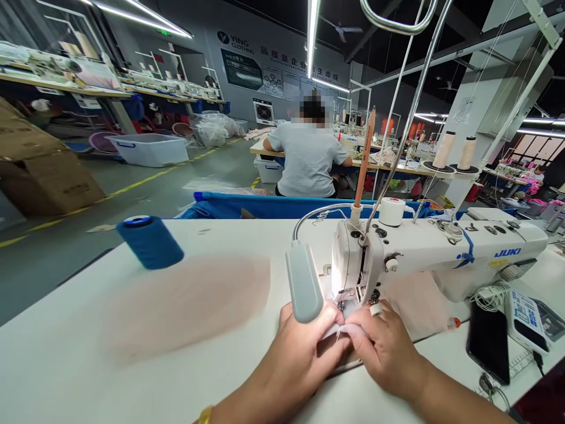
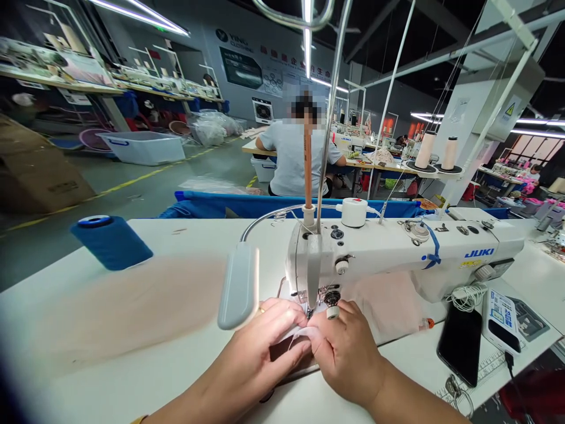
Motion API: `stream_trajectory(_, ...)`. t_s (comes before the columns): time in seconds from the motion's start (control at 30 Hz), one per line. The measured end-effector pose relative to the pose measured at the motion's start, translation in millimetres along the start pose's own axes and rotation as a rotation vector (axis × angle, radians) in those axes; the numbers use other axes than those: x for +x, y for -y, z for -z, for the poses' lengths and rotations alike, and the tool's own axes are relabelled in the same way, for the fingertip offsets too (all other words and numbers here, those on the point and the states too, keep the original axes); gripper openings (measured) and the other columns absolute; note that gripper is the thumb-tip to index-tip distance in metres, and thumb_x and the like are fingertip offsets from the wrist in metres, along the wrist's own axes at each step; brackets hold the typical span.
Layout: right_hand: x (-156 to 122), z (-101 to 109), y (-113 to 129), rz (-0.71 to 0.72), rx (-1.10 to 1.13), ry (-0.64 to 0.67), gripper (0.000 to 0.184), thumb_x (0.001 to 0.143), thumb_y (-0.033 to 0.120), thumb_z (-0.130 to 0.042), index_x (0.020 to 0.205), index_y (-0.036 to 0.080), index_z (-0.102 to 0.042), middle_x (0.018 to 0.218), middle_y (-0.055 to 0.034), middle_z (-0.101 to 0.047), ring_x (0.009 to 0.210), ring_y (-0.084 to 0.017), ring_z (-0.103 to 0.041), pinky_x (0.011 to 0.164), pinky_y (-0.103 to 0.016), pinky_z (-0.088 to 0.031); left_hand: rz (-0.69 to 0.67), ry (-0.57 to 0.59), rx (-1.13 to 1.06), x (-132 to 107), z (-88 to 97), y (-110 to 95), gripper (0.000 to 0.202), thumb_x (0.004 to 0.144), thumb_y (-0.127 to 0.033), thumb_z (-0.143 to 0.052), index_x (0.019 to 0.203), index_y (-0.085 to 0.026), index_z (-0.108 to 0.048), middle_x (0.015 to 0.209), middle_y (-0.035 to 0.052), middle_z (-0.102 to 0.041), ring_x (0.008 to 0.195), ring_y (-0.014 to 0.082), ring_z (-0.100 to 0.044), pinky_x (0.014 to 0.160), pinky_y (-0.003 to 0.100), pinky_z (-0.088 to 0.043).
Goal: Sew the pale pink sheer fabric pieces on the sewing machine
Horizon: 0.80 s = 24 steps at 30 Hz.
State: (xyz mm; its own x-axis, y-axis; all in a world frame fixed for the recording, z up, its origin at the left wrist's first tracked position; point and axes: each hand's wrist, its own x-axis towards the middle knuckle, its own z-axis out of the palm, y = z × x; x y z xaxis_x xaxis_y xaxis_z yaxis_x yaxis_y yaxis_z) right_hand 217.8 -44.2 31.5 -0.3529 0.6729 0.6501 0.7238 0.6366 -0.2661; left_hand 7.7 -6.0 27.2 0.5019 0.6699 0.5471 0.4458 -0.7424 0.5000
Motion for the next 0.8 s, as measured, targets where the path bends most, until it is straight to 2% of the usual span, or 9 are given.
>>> stream_trajectory(0.13,-2.2,5.8,-3.3,0.067,0.070,0.016,0.018,0.109,0.017,-0.051,0.098,0.024,-0.064,0.089,-0.0037,-0.074,0.080,-0.022,-0.061,0.083,-0.036,-0.048,-0.121,0.014,0.007,2.1,10.7,-7.3,0.028,0.109,-0.018,-0.043,0.091,-0.024,-0.064,0.087,0.0016,-0.071,0.080,0.0223,-0.061,0.080,0.038,-0.045)
stream_trajectory(0.27,-3.8,18.8,-5.6,0.204,0.070,0.268,0.014,0.103,0.017,-0.061,0.091,0.024,-0.059,0.099,-0.0022,-0.077,0.094,-0.022,-0.065,0.089,-0.038,-0.046,-0.270,0.088,0.033,-11.5,10.1,-7.3,0.030,0.104,-0.009,-0.043,0.089,-0.024,-0.064,0.088,0.0013,-0.071,0.081,0.0224,-0.064,0.079,0.040,-0.039)
stream_trajectory(0.33,-4.4,23.2,-5.7,0.229,0.016,0.383,0.019,0.101,0.017,-0.066,0.086,0.024,-0.056,0.095,0.0000,-0.075,0.093,-0.021,-0.064,0.085,-0.037,-0.044,-0.324,0.070,0.070,-21.2,2.8,-3.3,0.032,0.101,-0.005,-0.044,0.086,-0.025,-0.065,0.085,0.0005,-0.071,0.078,0.0221,-0.064,0.079,0.041,-0.037)
stream_trajectory(0.4,-4.8,24.8,-5.6,0.230,-0.024,0.437,0.022,0.100,0.017,-0.067,0.084,0.024,-0.054,0.093,0.0007,-0.073,0.092,-0.020,-0.062,0.082,-0.036,-0.043,-0.347,0.036,0.108,-28.3,-4.8,1.1,0.034,0.100,-0.002,-0.046,0.085,-0.025,-0.067,0.082,-0.0007,-0.071,0.075,0.0212,-0.063,0.082,0.042,-0.036)
stream_trajectory(0.53,-5.3,23.1,-6.5,0.222,-0.052,0.443,0.021,0.100,0.015,-0.064,0.083,0.024,-0.054,0.091,0.0005,-0.072,0.089,-0.020,-0.061,0.080,-0.035,-0.042,-0.352,-0.005,0.142,-31.7,-11.6,6.8,0.033,0.099,-0.003,-0.048,0.086,-0.026,-0.068,0.082,-0.0020,-0.073,0.072,0.0201,-0.065,0.087,0.044,-0.036)
stream_trajectory(0.8,-4.4,14.2,-13.8,0.182,-0.172,0.411,0.018,0.099,0.012,-0.064,0.086,0.023,-0.059,0.090,-0.0009,-0.073,0.084,-0.022,-0.058,0.080,-0.036,-0.043,-0.344,-0.039,0.241,-24.7,-14.1,16.0,0.036,0.098,-0.002,-0.044,0.089,-0.026,-0.069,0.083,-0.0005,-0.074,0.071,0.0211,-0.064,0.080,0.042,-0.035)
